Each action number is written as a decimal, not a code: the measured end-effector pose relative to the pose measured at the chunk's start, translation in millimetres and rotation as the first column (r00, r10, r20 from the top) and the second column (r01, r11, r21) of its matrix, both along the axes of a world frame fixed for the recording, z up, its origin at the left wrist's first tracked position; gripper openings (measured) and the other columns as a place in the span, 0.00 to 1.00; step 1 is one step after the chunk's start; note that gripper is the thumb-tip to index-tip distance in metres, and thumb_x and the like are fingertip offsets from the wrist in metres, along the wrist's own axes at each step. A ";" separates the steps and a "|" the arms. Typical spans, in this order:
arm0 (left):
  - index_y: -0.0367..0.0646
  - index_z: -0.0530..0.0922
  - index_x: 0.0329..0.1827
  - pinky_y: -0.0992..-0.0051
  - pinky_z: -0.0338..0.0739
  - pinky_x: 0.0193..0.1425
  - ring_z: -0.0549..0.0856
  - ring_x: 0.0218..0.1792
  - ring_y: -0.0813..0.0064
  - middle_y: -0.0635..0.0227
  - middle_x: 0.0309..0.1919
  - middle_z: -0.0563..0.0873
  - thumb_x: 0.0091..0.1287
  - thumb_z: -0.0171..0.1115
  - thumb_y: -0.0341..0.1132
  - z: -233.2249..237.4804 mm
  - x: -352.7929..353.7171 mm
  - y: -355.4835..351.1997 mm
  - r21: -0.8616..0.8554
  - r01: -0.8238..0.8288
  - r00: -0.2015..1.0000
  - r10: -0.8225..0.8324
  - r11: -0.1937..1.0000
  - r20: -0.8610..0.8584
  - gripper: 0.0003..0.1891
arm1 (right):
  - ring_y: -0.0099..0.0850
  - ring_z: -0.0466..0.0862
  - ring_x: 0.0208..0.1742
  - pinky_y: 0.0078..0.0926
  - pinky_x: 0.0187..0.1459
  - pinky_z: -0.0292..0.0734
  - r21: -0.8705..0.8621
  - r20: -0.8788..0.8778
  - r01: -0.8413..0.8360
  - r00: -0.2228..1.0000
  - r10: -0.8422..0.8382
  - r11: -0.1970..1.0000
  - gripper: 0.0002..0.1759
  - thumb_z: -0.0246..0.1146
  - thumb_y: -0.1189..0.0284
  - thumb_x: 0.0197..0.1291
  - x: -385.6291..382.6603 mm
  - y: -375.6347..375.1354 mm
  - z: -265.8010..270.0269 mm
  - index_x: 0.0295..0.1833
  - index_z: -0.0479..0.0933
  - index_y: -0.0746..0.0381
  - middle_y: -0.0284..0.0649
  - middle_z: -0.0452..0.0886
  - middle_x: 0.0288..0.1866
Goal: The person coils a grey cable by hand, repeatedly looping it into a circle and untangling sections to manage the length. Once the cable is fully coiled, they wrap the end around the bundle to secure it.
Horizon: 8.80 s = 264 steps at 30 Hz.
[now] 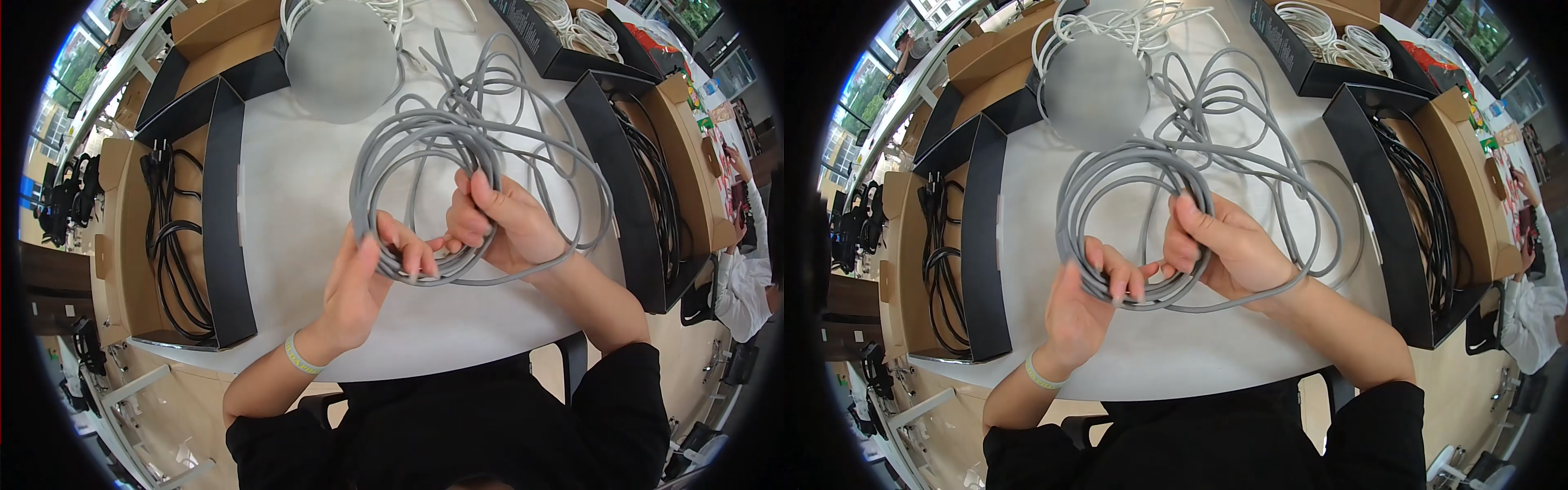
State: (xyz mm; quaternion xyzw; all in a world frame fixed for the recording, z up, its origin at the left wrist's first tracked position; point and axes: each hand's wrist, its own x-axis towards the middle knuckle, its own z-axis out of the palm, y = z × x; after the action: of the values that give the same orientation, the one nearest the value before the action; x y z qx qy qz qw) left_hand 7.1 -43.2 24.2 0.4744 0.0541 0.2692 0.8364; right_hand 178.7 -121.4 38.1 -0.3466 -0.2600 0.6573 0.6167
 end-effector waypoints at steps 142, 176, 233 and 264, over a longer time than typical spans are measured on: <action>0.34 0.60 0.62 0.83 0.68 0.21 0.67 0.17 0.87 0.78 0.18 0.65 0.66 0.46 0.34 6.4 -1.8 31.7 -0.003 0.220 0.794 -0.181 0.976 -0.580 0.22 | 0.34 0.76 0.18 0.27 0.22 0.70 0.489 0.848 -0.099 -0.177 -0.499 0.867 0.33 0.71 0.48 0.33 10.8 -0.3 -4.7 0.37 0.78 0.67 0.38 0.76 0.18; 0.38 0.44 0.69 0.82 0.71 0.20 0.68 0.17 0.86 0.71 0.21 0.70 0.65 0.49 0.31 6.2 -3.9 37.4 0.254 0.047 0.785 0.122 0.966 -0.608 0.32 | 0.23 0.78 0.29 0.11 0.28 0.78 0.292 -0.302 0.562 0.822 -0.483 0.774 0.18 0.47 0.60 0.66 89.8 -13.8 27.8 0.36 0.70 0.65 0.42 0.77 0.30; 0.37 0.67 0.58 0.86 0.66 0.17 0.63 0.15 0.89 0.79 0.19 0.63 0.66 0.45 0.30 4.6 -8.2 39.4 0.166 0.280 0.721 -0.093 0.946 -0.687 0.17 | 0.38 0.80 0.31 0.29 0.36 0.75 0.388 0.917 -0.122 0.150 -0.369 0.914 0.16 0.53 0.83 0.50 11.5 -0.2 -0.9 0.48 0.69 0.68 0.47 0.77 0.38; 0.33 0.67 0.55 0.82 0.64 0.18 0.67 0.13 0.85 0.77 0.16 0.65 0.65 0.47 0.33 9.6 -11.3 49.3 0.282 0.259 0.699 0.022 0.924 -0.715 0.18 | 0.14 0.67 0.16 0.12 0.18 0.59 0.024 0.657 -0.429 0.688 0.309 0.903 0.29 0.65 0.68 0.51 38.2 -14.6 20.8 0.58 0.69 0.68 0.31 0.74 0.22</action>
State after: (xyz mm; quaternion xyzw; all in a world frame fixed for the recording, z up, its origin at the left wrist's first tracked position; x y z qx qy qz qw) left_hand -4.2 6.0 33.8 0.6887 0.2881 0.0169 0.6651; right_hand 216.9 -136.0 58.9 -0.4335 -0.5752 0.5846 0.3735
